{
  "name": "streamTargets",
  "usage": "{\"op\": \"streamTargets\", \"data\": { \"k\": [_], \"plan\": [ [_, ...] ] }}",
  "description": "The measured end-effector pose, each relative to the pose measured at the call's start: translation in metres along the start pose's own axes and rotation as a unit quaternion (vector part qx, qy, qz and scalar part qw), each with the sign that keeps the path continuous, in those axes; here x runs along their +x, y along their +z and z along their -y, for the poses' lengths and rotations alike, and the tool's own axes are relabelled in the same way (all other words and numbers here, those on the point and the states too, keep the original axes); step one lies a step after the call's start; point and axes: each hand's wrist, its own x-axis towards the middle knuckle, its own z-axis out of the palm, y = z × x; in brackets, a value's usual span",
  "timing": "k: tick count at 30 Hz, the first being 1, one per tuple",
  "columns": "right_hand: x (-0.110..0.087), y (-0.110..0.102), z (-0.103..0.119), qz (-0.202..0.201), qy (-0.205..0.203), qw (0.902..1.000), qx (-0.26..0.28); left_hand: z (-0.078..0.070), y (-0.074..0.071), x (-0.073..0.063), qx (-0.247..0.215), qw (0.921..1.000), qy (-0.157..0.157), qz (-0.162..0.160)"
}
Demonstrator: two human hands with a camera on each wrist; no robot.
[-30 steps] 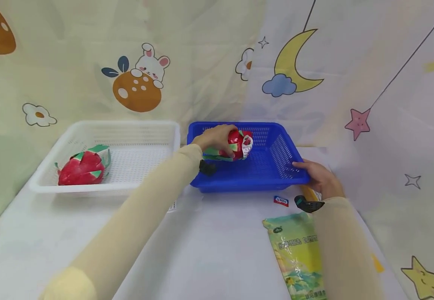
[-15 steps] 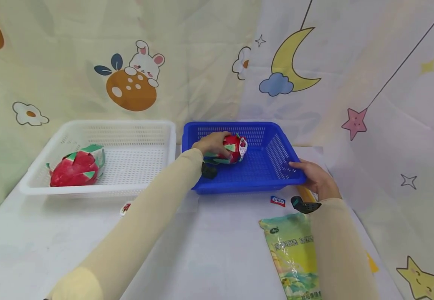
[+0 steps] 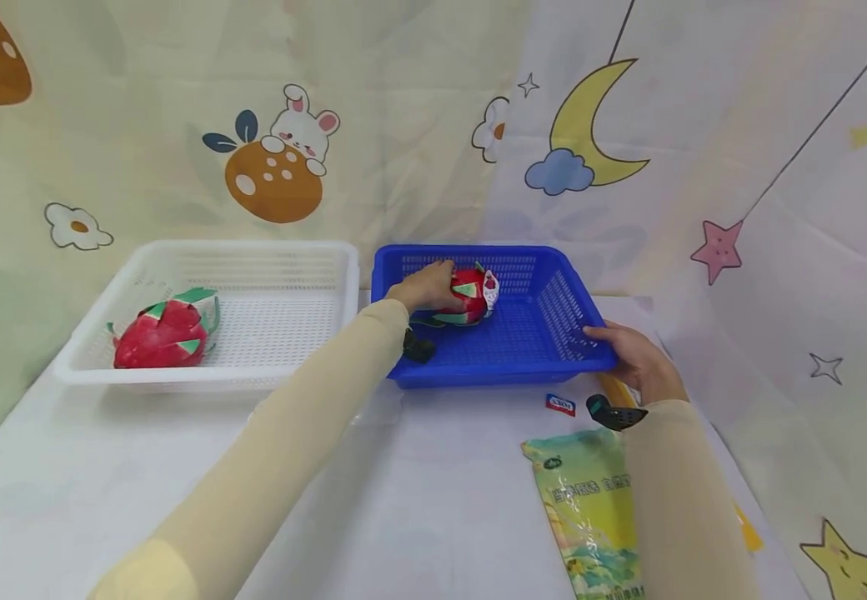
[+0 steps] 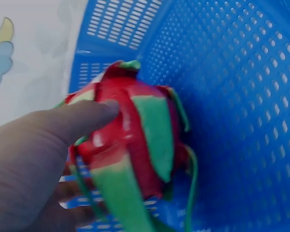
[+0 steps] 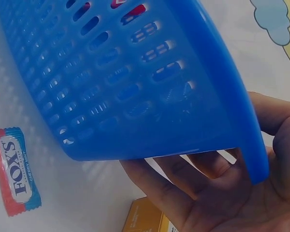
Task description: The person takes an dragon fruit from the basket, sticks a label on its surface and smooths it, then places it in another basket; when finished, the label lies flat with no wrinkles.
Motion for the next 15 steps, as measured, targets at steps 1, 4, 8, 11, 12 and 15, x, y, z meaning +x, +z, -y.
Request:
{"op": "streamTargets", "data": {
  "k": [1, 4, 8, 11, 12, 15],
  "plan": [
    [0.000, 0.001, 0.000, 0.002, 0.001, 1.0000, 0.004, 0.001, -0.004, -0.004, 0.006, 1.0000, 0.003, 0.000],
    [0.000, 0.001, 0.000, 0.006, 0.003, 0.9999, 0.009, 0.003, -0.021, -0.019, 0.024, 0.9994, 0.025, -0.004],
    [-0.003, -0.002, -0.002, 0.010, 0.004, 0.9999, 0.005, 0.017, -0.057, -0.047, 0.054, 0.9953, 0.068, -0.043],
    [-0.005, -0.006, -0.003, 0.014, 0.005, 0.9998, 0.011, 0.047, -0.093, -0.079, 0.070, 0.9897, 0.086, -0.091],
    [-0.006, -0.007, -0.004, 0.016, 0.005, 0.9997, 0.016, 0.062, -0.105, -0.091, 0.067, 0.9885, 0.088, -0.103],
    [-0.007, -0.013, -0.007, 0.023, 0.007, 0.9993, 0.029, 0.118, -0.137, -0.131, 0.045, 0.9894, 0.057, -0.126]
  ]
}}
